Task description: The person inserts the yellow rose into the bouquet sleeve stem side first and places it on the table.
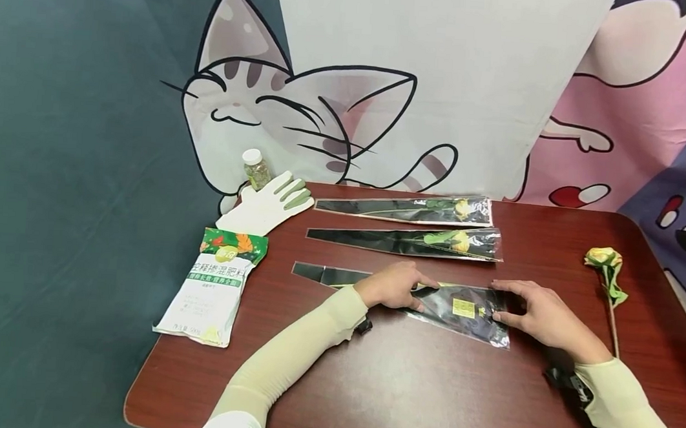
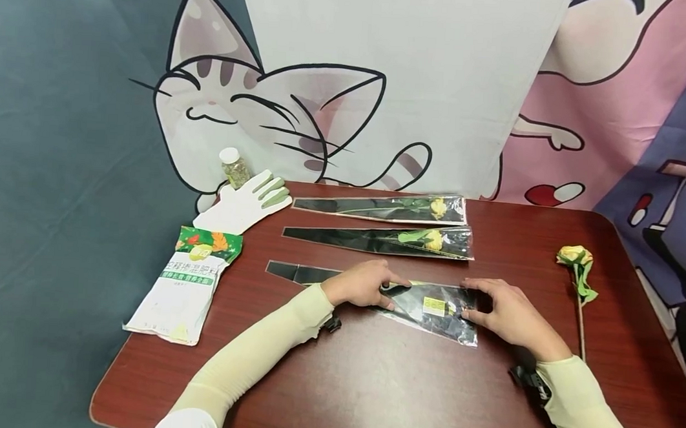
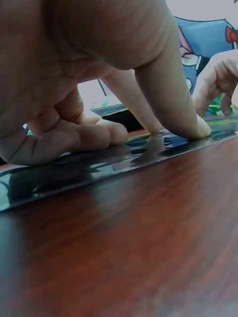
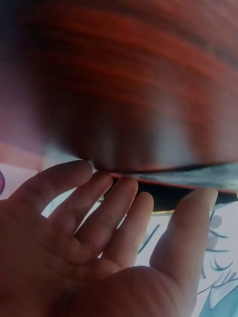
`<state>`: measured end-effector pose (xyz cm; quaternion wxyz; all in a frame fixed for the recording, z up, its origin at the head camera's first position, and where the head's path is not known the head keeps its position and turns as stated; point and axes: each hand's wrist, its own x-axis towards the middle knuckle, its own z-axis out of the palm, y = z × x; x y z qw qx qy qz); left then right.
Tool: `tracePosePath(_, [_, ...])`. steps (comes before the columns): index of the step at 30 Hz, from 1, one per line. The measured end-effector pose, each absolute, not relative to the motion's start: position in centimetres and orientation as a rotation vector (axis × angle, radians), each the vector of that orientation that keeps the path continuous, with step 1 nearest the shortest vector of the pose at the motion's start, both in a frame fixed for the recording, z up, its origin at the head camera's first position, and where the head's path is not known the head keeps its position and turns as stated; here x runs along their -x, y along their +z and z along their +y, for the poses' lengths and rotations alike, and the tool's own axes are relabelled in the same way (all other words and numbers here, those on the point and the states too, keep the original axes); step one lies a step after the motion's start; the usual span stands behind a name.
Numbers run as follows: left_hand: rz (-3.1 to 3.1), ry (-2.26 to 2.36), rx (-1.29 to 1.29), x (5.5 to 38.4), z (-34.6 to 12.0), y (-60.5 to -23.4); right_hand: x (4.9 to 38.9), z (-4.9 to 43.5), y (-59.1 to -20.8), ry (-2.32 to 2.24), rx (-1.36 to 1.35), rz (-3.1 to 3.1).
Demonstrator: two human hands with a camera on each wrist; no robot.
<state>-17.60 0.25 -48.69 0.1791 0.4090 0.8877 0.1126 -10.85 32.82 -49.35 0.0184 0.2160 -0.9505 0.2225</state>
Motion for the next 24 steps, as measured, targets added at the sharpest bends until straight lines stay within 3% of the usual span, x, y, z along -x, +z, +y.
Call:
tracePosePath(19, [2.471, 0.213, -1.195, 17.28, 0.92, -48.13, 10.09, 32.33, -49.08, 0.634, -0.703, -2.926])
tracePosePath(24, [2.480, 0.223, -1.176, 17.38, 0.71, -48.08, 10.49, 32.32, -49.14, 0.858, -0.549, -3.007])
